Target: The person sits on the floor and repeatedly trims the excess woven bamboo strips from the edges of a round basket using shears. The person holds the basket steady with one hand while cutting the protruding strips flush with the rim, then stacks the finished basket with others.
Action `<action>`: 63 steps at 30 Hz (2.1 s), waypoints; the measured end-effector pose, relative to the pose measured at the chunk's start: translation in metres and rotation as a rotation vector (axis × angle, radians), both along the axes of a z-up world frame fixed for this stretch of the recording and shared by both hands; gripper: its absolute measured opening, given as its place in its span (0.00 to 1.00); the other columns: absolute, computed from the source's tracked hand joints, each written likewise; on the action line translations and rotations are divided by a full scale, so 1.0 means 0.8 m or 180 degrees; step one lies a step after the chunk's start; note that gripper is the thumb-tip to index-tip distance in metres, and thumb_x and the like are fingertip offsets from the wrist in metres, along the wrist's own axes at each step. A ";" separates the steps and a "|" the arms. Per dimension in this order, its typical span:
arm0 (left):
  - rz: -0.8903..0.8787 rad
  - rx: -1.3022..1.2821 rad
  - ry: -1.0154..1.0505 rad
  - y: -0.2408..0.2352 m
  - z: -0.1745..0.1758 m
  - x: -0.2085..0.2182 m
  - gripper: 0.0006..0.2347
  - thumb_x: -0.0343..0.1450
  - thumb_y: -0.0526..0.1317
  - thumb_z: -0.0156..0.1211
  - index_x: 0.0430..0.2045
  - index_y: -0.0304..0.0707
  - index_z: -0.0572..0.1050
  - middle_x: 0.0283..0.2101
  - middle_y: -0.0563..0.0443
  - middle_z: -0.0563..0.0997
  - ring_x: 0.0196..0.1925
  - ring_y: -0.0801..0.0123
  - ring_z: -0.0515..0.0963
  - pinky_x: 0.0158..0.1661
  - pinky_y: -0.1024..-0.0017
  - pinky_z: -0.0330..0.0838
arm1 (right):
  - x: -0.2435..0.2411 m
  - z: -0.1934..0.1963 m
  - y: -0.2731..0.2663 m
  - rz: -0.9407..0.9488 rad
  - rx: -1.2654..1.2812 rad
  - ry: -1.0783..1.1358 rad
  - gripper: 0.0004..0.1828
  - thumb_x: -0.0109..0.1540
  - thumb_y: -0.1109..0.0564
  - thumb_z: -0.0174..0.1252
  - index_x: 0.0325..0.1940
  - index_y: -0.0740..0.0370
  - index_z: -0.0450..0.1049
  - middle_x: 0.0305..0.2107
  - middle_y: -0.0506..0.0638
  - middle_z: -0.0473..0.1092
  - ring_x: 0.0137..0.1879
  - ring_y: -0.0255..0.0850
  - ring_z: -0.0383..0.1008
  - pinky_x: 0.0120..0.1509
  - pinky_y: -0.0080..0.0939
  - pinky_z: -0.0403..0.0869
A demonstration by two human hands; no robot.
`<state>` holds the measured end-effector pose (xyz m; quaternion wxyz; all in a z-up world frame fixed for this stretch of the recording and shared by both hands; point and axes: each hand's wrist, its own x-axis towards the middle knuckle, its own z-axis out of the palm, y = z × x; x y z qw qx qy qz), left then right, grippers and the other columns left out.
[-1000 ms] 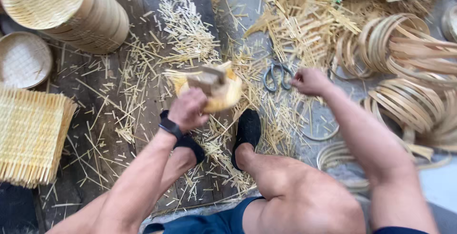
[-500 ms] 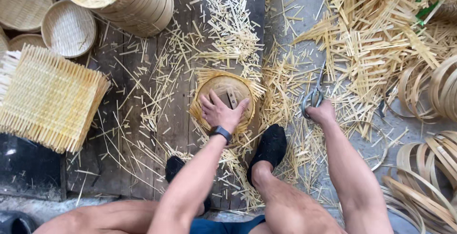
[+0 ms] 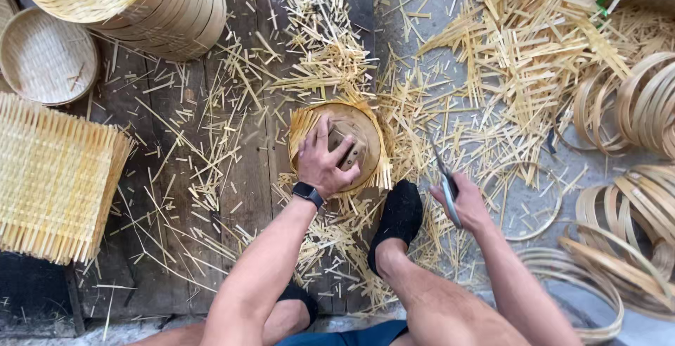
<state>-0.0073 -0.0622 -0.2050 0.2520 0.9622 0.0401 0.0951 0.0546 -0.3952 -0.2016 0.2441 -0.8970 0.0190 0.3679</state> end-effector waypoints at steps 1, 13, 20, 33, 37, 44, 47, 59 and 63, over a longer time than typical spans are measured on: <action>0.0037 0.0070 0.0050 -0.003 -0.004 -0.005 0.26 0.56 0.53 0.73 0.49 0.56 0.80 0.72 0.36 0.60 0.67 0.46 0.67 0.60 0.48 0.65 | 0.002 0.006 0.010 0.0280 -0.0051 -0.0120 0.34 0.58 0.33 0.63 0.50 0.67 0.72 0.39 0.59 0.71 0.45 0.50 0.72 0.51 0.53 0.73; 0.1007 -0.0194 0.0572 -0.032 -0.015 0.005 0.50 0.50 0.55 0.78 0.66 0.39 0.57 0.57 0.41 0.69 0.57 0.45 0.68 0.57 0.46 0.62 | 0.059 -0.051 0.075 0.1965 -0.0889 -0.1300 0.19 0.64 0.48 0.51 0.46 0.67 0.73 0.36 0.60 0.73 0.39 0.47 0.75 0.43 0.48 0.76; 0.0415 -0.0240 0.0642 -0.013 -0.004 0.012 0.46 0.51 0.55 0.78 0.63 0.42 0.60 0.54 0.43 0.70 0.56 0.49 0.68 0.57 0.49 0.62 | 0.069 -0.053 0.086 0.1875 -0.0887 -0.2640 0.28 0.54 0.36 0.59 0.33 0.67 0.74 0.27 0.59 0.72 0.33 0.49 0.74 0.36 0.49 0.76; -0.0868 -0.0160 0.0941 0.026 0.004 0.018 0.52 0.46 0.51 0.78 0.68 0.51 0.55 0.59 0.48 0.71 0.63 0.52 0.69 0.64 0.52 0.62 | 0.079 -0.078 0.086 0.2208 -0.0920 -0.2239 0.24 0.59 0.40 0.54 0.38 0.65 0.73 0.29 0.58 0.72 0.34 0.46 0.74 0.39 0.46 0.76; 0.0233 0.0171 0.0357 -0.003 0.015 0.004 0.59 0.47 0.63 0.76 0.71 0.50 0.43 0.59 0.25 0.63 0.60 0.31 0.65 0.58 0.42 0.58 | 0.079 -0.076 0.087 0.2219 -0.1067 -0.1179 0.18 0.69 0.47 0.49 0.47 0.64 0.73 0.38 0.58 0.73 0.40 0.44 0.75 0.48 0.47 0.76; 0.0231 -0.0116 0.1451 -0.020 0.013 -0.003 0.53 0.53 0.53 0.73 0.73 0.54 0.43 0.64 0.30 0.62 0.60 0.37 0.68 0.59 0.44 0.64 | 0.082 -0.076 0.084 0.2137 -0.0858 -0.2732 0.27 0.44 0.40 0.62 0.30 0.69 0.74 0.25 0.60 0.71 0.35 0.50 0.73 0.37 0.47 0.77; -0.0026 -0.0036 0.1483 -0.007 0.017 -0.001 0.53 0.52 0.52 0.74 0.73 0.54 0.44 0.64 0.31 0.62 0.61 0.38 0.67 0.58 0.43 0.63 | 0.082 -0.079 0.089 0.2287 -0.1182 -0.1683 0.21 0.67 0.45 0.55 0.41 0.69 0.73 0.36 0.62 0.71 0.43 0.48 0.73 0.44 0.48 0.76; -0.0779 0.0176 0.1692 0.014 0.021 0.005 0.52 0.51 0.49 0.76 0.72 0.64 0.47 0.68 0.33 0.59 0.68 0.43 0.62 0.65 0.47 0.58 | 0.098 -0.079 0.086 0.2315 -0.0957 -0.1195 0.16 0.72 0.49 0.49 0.45 0.65 0.73 0.37 0.58 0.72 0.42 0.46 0.75 0.46 0.48 0.78; -0.0975 0.0283 0.1988 0.022 0.025 0.007 0.53 0.51 0.48 0.78 0.71 0.68 0.46 0.71 0.35 0.57 0.72 0.45 0.59 0.67 0.46 0.54 | 0.096 -0.075 0.096 0.2455 -0.0934 -0.1986 0.18 0.65 0.45 0.51 0.41 0.64 0.73 0.33 0.57 0.72 0.38 0.44 0.75 0.41 0.46 0.78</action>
